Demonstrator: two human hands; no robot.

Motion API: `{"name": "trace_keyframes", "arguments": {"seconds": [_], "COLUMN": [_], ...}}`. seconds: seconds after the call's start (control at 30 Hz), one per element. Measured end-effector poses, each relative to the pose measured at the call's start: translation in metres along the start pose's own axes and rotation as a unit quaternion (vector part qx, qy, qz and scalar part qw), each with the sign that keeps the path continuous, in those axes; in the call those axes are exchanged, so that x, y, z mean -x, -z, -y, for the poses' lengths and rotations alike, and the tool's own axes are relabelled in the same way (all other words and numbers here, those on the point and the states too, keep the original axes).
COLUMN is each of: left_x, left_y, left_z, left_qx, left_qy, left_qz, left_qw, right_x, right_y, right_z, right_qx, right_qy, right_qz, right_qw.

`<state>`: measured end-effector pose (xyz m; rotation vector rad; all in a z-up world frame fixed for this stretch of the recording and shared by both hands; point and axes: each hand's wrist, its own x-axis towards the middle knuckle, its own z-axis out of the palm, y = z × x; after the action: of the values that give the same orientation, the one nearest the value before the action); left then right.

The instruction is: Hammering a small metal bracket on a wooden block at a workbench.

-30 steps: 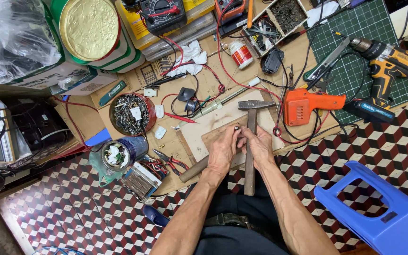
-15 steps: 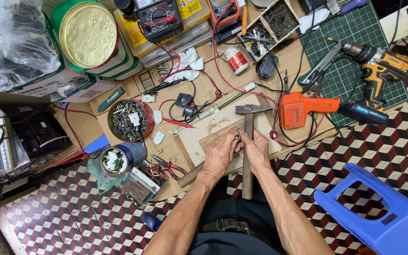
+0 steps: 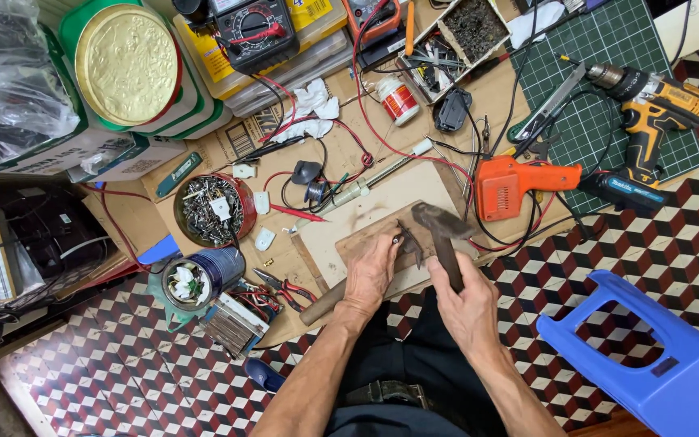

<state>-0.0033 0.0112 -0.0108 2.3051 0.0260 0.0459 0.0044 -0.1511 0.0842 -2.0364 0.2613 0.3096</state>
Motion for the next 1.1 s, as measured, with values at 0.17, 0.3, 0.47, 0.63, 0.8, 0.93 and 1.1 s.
{"name": "trace_keyframes", "arguments": {"seconds": [0.17,0.3,0.47,0.63,0.8,0.93,1.1], "left_x": [-0.001,-0.001,-0.003,-0.002,-0.002,0.001,0.0], "left_y": [-0.002,0.001,0.001,0.005,0.001,-0.006,-0.002], "left_z": [0.004,0.002,0.002,0.0,0.004,0.012,0.008], "left_qx": [0.007,0.003,0.02,0.049,0.045,0.046,0.06], "left_qy": [-0.029,-0.025,-0.018,-0.041,-0.045,-0.044,-0.047], "left_qz": [-0.013,-0.005,0.002,-0.025,-0.028,-0.025,-0.026], "left_qw": [0.999,1.0,1.0,0.998,0.998,0.998,0.997], "right_x": [0.006,0.018,0.023,0.024,0.031,0.034,0.031], "right_y": [0.017,0.017,0.012,0.009,0.009,0.003,0.001], "right_z": [0.028,0.035,0.029,0.022,0.034,0.036,0.03], "right_qx": [0.104,0.15,0.181,0.238,0.177,0.185,0.27], "right_qy": [0.077,0.127,0.144,0.099,0.185,0.17,0.113], "right_qz": [0.018,0.031,0.039,0.064,-0.015,-0.012,0.056], "right_qw": [0.991,0.98,0.972,0.964,0.967,0.968,0.954]}}
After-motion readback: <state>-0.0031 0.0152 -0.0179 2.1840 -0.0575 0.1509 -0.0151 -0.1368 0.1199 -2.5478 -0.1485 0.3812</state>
